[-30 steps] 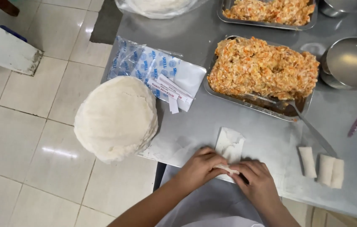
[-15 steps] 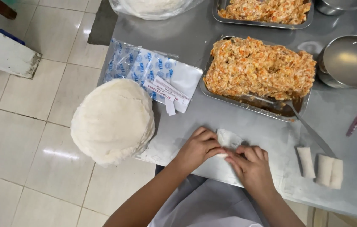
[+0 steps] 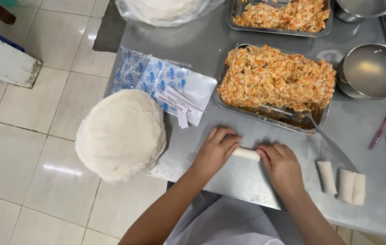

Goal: Organizing packaged lumpia, recording inventory in a notebook, and hand-rolling fresh lumpia with filling.

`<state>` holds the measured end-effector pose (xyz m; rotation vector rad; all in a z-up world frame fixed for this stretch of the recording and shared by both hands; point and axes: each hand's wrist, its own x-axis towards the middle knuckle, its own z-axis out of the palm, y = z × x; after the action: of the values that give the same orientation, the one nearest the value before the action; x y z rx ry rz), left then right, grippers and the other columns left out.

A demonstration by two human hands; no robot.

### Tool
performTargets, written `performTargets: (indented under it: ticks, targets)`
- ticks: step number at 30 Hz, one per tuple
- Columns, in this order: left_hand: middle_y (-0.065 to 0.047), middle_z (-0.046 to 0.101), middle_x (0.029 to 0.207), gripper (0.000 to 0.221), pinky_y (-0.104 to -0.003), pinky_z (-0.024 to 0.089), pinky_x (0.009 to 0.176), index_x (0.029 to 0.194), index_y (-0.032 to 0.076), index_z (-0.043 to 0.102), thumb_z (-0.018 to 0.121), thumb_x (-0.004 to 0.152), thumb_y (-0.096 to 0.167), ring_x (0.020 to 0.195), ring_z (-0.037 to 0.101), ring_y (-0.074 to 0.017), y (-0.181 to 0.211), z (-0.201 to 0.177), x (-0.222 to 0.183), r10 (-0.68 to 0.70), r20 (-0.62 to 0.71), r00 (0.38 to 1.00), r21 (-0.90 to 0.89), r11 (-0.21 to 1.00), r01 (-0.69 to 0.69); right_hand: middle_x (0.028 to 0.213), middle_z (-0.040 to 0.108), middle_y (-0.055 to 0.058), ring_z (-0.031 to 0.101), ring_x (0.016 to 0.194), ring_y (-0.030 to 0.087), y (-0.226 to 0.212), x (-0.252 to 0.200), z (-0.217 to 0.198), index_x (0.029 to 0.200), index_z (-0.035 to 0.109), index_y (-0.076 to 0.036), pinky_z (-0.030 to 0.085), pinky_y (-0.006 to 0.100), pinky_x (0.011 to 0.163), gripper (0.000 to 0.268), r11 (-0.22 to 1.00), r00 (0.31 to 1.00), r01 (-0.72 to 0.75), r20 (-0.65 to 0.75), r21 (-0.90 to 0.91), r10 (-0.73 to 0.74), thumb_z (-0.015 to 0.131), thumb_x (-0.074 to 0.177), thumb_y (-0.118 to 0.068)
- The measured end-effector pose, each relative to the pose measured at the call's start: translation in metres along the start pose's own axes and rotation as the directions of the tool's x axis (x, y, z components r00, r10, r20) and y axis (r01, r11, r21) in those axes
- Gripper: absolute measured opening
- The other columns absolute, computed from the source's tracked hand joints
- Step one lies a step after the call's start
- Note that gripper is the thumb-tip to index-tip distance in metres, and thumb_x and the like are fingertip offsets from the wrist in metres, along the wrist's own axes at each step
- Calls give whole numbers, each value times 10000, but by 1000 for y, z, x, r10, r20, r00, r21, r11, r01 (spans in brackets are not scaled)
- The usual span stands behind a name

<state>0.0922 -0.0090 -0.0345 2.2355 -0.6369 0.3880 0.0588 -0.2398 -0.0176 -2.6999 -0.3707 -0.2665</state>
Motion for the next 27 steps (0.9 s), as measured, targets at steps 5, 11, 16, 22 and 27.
performTargets:
  ticks: [5,11,16,22,27]
  targets:
    - [-33,547,1515,388,-474,417,895,1350,153,689,626,972,94,1282,506,-347,40,-21,-9,31,150,988,194,979,-61,1385,547,9,504,1177,292,-21,-11,-9,1445,571,-261,482,479,875,716,998,980,63,188,-5,-60,593,764,-40]
    - [-133,627,1286,496,-467,405,1076,1375,34,542,705,912,102,1189,552,-355,17,-10,9,45,367,929,57,996,-71,1227,684,134,617,1053,353,-5,20,-16,1353,622,-98,457,463,920,413,961,949,131,250,242,-192,550,1003,-305]
    - [-122,711,815,444,-462,485,686,991,122,707,527,998,528,773,682,-332,51,-2,-15,-7,462,887,-30,999,23,999,671,64,601,936,287,-13,-43,-44,1332,668,-125,501,398,885,473,946,965,178,139,272,-222,752,888,-264]
    - [-25,734,797,293,-391,512,685,895,124,738,594,1025,344,753,678,-245,64,-7,-31,41,291,956,-21,999,-37,1081,708,30,742,910,250,65,-96,-84,1312,720,-255,567,395,833,476,821,785,-559,245,-119,569,731,859,-402]
    - [20,703,789,92,-373,497,802,869,164,722,725,960,168,764,599,-229,71,-14,-45,140,245,959,69,985,-161,1139,768,-28,685,1156,311,87,-84,-63,1355,668,-422,527,564,842,632,792,924,-354,-53,-497,380,710,784,-691]
